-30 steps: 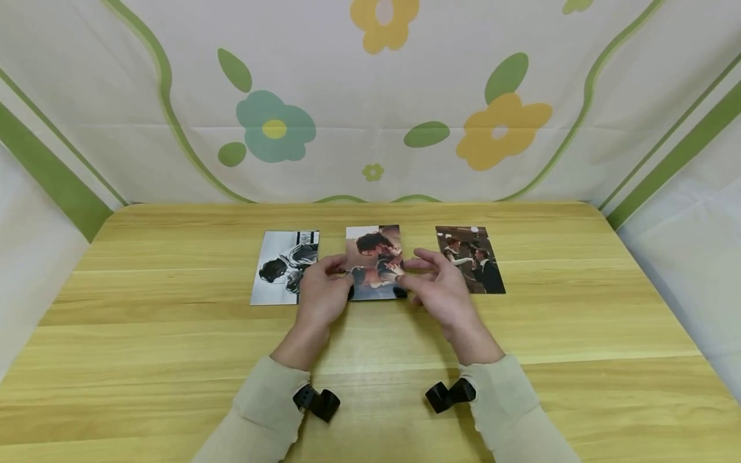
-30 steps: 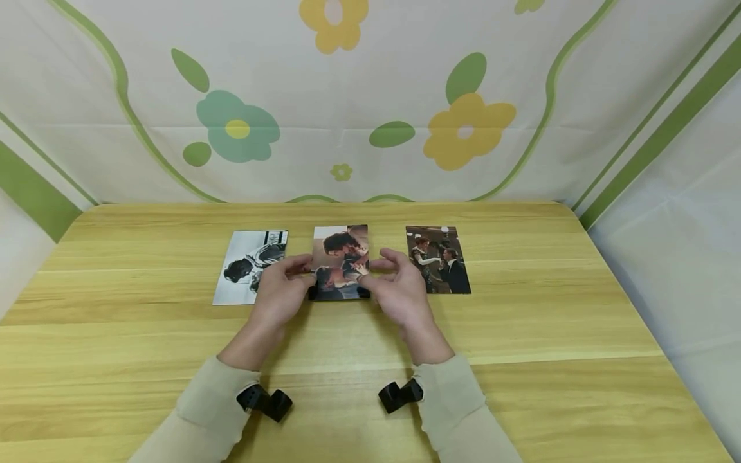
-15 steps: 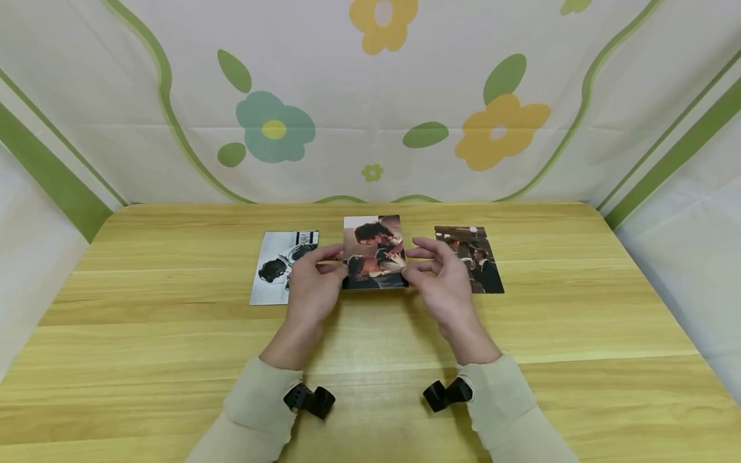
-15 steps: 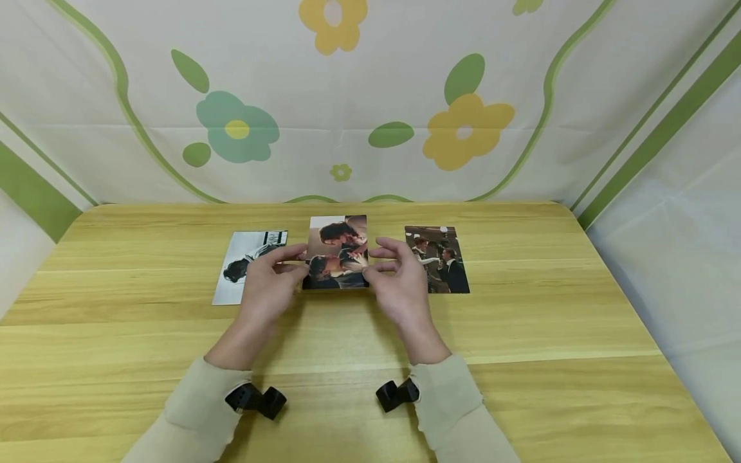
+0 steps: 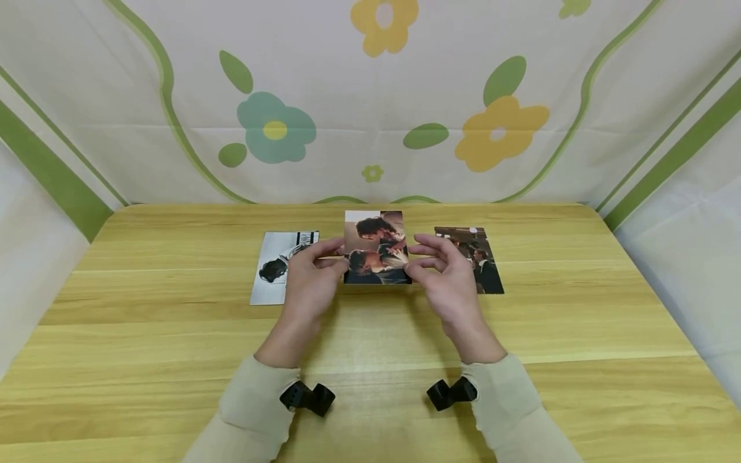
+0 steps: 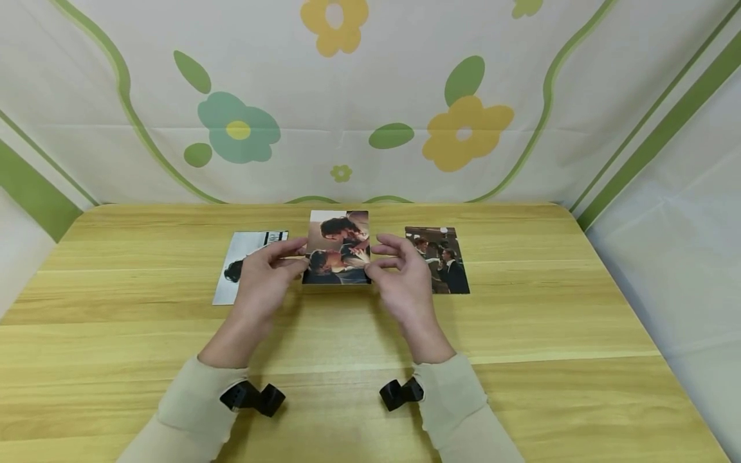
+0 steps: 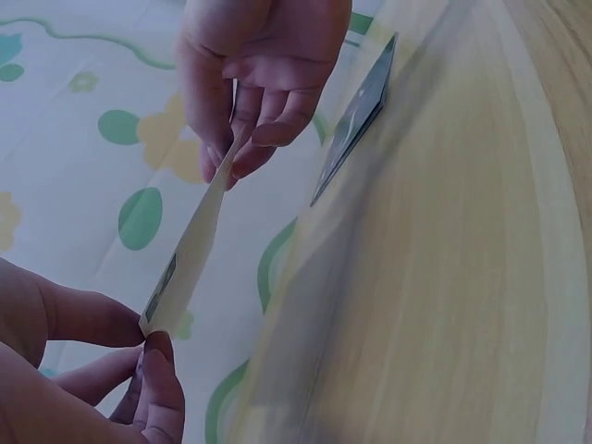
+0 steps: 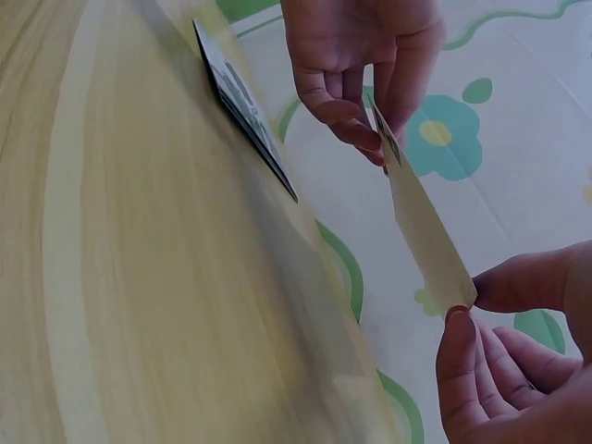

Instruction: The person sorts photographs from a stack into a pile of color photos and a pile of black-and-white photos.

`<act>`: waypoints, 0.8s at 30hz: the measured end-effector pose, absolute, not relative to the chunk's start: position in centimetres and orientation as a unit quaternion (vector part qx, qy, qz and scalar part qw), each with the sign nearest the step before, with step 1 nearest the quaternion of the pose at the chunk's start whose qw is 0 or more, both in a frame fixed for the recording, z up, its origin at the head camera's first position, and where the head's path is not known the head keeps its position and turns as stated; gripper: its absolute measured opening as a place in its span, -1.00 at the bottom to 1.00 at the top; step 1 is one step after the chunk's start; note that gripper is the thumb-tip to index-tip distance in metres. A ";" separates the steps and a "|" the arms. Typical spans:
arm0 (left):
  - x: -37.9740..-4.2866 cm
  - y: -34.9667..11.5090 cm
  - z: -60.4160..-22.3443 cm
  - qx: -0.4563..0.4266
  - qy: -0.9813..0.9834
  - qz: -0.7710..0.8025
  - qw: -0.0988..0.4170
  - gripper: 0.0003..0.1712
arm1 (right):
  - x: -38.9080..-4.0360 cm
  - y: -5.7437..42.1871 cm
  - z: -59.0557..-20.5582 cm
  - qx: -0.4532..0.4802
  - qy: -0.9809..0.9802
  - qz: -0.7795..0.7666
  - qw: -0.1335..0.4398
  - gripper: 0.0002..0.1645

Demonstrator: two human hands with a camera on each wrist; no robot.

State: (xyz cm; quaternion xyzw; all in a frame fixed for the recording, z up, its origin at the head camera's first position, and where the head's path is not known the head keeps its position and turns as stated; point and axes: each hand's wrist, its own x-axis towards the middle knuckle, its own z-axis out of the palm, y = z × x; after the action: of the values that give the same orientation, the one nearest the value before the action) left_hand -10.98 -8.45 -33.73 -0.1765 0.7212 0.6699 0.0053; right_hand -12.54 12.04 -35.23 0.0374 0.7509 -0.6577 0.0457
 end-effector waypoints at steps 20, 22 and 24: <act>-12.6 1.8 -33.8 -0.092 0.701 0.705 0.059 -0.39 | -12.3 23.2 -35.0 0.084 0.734 -0.674 -0.025 -0.51; -12.8 2.6 -33.6 -0.080 0.708 0.698 0.065 -0.40 | -12.3 23.9 -35.0 0.094 0.722 -0.684 -0.037 -0.55; -12.8 3.2 -33.5 -0.075 0.714 0.693 0.068 -0.41 | -12.3 24.3 -34.8 0.103 0.717 -0.688 -0.047 -0.56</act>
State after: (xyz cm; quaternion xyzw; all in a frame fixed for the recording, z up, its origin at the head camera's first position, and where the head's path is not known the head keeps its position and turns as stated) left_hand -12.85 3.22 -33.49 -0.0748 0.7141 0.6927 0.0678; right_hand -12.27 24.33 -34.83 0.1030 0.7165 -0.6883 -0.0467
